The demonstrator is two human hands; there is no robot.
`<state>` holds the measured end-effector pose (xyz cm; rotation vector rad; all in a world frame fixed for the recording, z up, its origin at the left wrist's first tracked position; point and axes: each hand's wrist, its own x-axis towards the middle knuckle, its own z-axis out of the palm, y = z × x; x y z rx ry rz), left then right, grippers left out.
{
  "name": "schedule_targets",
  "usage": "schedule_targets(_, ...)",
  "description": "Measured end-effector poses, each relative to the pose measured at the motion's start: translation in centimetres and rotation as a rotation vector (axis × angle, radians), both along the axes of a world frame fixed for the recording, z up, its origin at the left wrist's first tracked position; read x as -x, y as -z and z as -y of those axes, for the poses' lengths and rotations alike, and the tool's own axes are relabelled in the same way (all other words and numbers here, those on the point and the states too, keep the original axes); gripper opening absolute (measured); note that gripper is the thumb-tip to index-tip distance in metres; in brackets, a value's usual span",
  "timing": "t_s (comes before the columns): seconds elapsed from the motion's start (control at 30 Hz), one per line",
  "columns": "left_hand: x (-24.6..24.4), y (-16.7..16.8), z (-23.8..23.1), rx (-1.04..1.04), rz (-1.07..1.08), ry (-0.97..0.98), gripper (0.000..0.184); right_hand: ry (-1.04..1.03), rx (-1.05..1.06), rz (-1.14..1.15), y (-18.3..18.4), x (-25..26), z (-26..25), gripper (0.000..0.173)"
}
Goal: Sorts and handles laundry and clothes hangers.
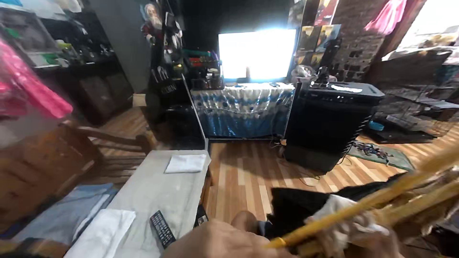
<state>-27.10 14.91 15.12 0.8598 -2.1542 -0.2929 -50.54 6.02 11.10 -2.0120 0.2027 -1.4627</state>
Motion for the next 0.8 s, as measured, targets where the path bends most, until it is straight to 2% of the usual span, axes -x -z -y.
schedule_targets(0.03,-1.8,2.1,0.0,-0.063,-0.046,-0.012,0.032,0.040,-0.016,-0.101,0.2,-0.2,0.0,0.063)
schedule_targets(0.1,-5.9,9.1,0.9,-0.260,-0.134,-0.051,0.036,0.042,-0.144,-0.292,2.5,-1.1,0.7,0.064)
schedule_targets(0.2,-11.4,22.5,2.7,-0.716,-0.366,-0.152,0.035,0.046,-0.365,-0.602,10.7,-4.9,1.7,0.049)
schedule_targets(0.23,-12.6,26.9,2.9,-0.850,-0.336,-0.243,0.032,0.086,-0.386,-0.748,14.7,-6.4,1.8,0.050)
schedule_targets(0.3,-13.4,33.9,2.8,-1.081,-0.050,-0.447,0.028,0.152,-0.309,-1.075,22.4,-8.6,1.7,0.063)
schedule_targets(0.37,-12.8,38.5,2.9,-1.088,0.144,-0.567,0.032,0.163,-0.155,-1.229,25.9,-9.5,1.2,0.070)
schedule_targets(0.43,-11.7,39.7,3.5,-0.875,0.161,-0.773,0.044,0.120,-0.156,-1.180,25.0,-10.4,1.9,0.058)
schedule_targets(0.47,-10.9,40.0,3.6,-0.718,0.174,-0.886,0.043,0.090,-0.206,-1.103,24.2,-10.7,2.5,0.043)
schedule_targets(0.5,-10.0,39.9,3.8,-0.592,0.189,-0.959,0.042,0.100,-0.269,-1.034,23.9,-10.8,3.6,0.030)
schedule_targets(0.53,-9.0,39.0,3.8,-0.526,0.194,-0.970,0.044,0.170,-0.295,-0.980,24.6,-10.9,5.2,0.028)
schedule_targets(0.57,-7.9,37.3,3.7,-0.555,0.207,-0.925,0.048,0.274,-0.268,-0.976,25.7,-10.9,7.2,0.036)
schedule_targets(0.6,-6.9,35.4,3.4,-0.645,0.220,-0.842,0.055,0.375,-0.199,-1.019,27.0,-11.1,9.4,0.051)
schedule_targets(0.63,-6.2,34.6,3.5,-0.734,0.234,-0.765,0.058,0.443,-0.152,-1.098,28.3,-11.3,11.5,0.067)
schedule_targets(0.67,-5.8,35.5,3.8,-0.765,0.232,-0.730,0.056,0.453,-0.159,-1.192,29.5,-11.5,13.2,0.076)
schedule_targets(0.7,-5.6,37.0,4.1,-0.757,0.222,-0.732,0.051,0.410,-0.196,-1.278,30.8,-11.6,14.5,0.075)
schedule_targets(0.73,-5.6,38.4,4.5,-0.741,0.218,-0.747,0.047,0.342,-0.221,-1.338,31.9,-11.7,15.5,0.065)
schedule_targets(0.8,-5.6,38.8,5.1,-0.760,0.222,-0.747,0.045,0.240,-0.227,-1.423,32.9,-12.3,16.3,0.046)
